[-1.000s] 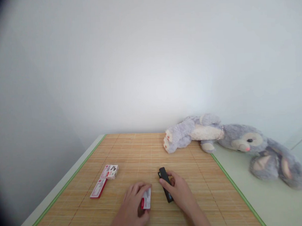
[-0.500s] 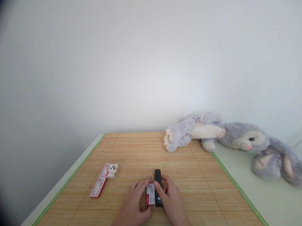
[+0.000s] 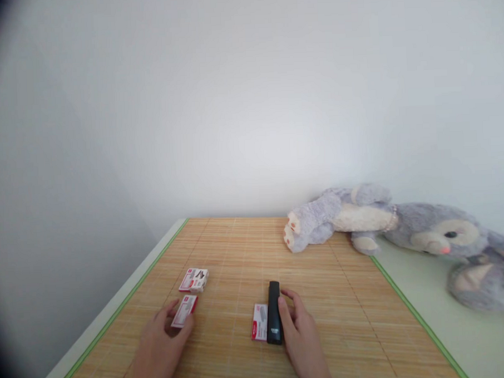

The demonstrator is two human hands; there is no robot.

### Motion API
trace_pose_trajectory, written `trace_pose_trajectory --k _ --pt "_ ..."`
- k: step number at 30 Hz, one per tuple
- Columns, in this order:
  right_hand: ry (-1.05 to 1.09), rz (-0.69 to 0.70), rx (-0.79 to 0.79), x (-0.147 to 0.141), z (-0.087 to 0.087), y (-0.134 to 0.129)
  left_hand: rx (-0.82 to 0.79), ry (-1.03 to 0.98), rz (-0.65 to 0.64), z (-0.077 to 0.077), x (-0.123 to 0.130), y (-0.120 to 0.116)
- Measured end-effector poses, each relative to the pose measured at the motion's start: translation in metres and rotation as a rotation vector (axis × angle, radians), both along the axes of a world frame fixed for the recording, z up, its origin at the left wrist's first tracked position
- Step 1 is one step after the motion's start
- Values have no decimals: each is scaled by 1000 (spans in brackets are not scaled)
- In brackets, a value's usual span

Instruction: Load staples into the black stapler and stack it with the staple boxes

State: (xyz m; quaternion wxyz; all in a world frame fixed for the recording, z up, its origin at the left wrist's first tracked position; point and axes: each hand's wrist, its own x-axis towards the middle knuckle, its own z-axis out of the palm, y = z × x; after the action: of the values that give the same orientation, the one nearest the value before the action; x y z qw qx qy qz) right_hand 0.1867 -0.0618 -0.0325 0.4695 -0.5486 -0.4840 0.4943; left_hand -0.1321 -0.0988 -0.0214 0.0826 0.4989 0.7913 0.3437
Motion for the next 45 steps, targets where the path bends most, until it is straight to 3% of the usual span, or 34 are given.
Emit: trace_pose_trajectory --k 5,8,10,13,17,20,27,34,38,40,43,45 --pt "-37 22 51 -1 5 -3 24 -240 -199 9 105 0" --pt "-32 24 82 1 5 -3 -83 -245 -297 17 142 3" --pt "-26 24 92 2 4 -3 -178 -291 -346 21 146 4" --pt "-9 16 93 2 4 -3 -236 -387 -533 24 127 6" --pt "7 6 101 0 5 -3 -192 -313 -760 29 102 16" --pt "13 4 94 0 7 -3 -141 -221 -855 35 102 27" --pt "-13 29 102 1 5 -1 -114 -126 -952 44 123 40" --pt "-26 38 135 1 9 -3 -113 -95 -974 29 137 45" --pt "8 56 122 1 12 -5 -36 -117 -946 24 115 43" --pt "42 56 102 0 11 -5 49 -73 -827 23 82 49" --pt "73 42 86 0 7 -4 186 83 -515 20 16 66" --pt "74 32 82 -1 5 -3 156 104 -456 16 -23 78"
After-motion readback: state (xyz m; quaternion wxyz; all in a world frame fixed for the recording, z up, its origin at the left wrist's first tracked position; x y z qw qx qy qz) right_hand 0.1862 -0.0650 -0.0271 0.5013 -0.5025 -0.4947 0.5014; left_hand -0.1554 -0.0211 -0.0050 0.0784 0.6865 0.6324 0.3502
